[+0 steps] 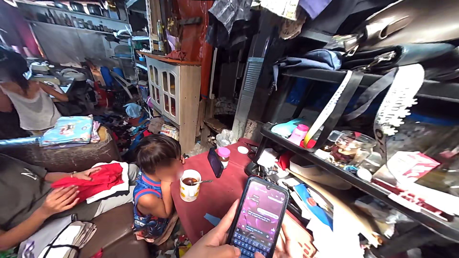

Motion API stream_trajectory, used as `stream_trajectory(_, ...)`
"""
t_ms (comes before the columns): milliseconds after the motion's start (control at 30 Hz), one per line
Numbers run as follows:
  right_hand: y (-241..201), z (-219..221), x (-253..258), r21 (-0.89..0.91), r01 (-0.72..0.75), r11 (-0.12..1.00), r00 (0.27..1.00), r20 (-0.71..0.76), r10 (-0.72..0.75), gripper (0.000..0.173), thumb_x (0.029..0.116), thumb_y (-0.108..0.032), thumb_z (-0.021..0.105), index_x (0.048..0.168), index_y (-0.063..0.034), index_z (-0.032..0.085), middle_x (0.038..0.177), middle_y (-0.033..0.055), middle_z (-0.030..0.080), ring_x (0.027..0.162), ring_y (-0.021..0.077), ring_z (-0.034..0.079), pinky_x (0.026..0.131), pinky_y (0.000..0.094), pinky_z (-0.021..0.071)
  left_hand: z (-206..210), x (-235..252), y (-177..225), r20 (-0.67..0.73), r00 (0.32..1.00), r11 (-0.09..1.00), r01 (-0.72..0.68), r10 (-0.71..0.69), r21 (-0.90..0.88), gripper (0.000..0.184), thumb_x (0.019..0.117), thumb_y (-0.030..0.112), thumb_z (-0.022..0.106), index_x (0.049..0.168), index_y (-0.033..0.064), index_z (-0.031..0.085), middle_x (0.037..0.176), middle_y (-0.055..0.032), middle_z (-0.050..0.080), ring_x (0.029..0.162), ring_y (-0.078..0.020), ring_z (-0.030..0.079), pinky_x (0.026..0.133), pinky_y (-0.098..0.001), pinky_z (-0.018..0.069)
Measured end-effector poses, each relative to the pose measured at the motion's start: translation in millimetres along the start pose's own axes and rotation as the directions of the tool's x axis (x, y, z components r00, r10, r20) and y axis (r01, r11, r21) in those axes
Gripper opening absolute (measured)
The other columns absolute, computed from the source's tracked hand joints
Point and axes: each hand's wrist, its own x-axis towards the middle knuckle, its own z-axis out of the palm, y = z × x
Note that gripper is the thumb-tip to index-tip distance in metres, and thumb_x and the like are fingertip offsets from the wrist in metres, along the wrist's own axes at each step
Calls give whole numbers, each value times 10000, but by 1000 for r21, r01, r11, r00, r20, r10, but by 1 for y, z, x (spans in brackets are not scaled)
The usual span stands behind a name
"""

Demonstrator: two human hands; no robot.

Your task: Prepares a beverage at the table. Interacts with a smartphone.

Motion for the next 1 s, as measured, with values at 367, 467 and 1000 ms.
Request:
stream_trajectory(367, 2, 1, 1, -27, 17, 999, 1000, -26, -18, 908, 770, 153, 537, 1457, 179, -57, 1398, 112, 501, 1163, 24, 638, 986, 254, 562, 3, 2, 0, -45, 999, 997, 12, -9, 72, 749, 1043, 54, 379, 1617, 141, -96, 1488, -90, 462, 1206, -202, 649, 845, -420, 635)
stream_trajectory(467, 1, 2, 1, -48, 8, 999, 999, -46, -10, 891, 761, 183, 510, 1459, 177, -43, 1375, 110, 515, 1126, 24, 656, 951, 250, 577, 2, 2, -1, -35, 999, 999, 7, -5, 54, 777, 1030, 43, 394, 1614, 138, -108, 1488, -87, 463, 1210, -206, 647, 850, -424, 633)
stream_trajectory(1000, 4, -11, 0, 256, -57, 965, 994, 103, 32, 882, 745, 160, 414, 1506, 127, -32, 1485, 39, 519, 1202, 50, 640, 1017, 282, 543, -2, 0, -1, -11, 999, 999, -38, 38, -11, 920, 918, -66, 443, 1608, 137, -130, 1519, -83, 452, 1248, -236, 631, 834, -433, 640)
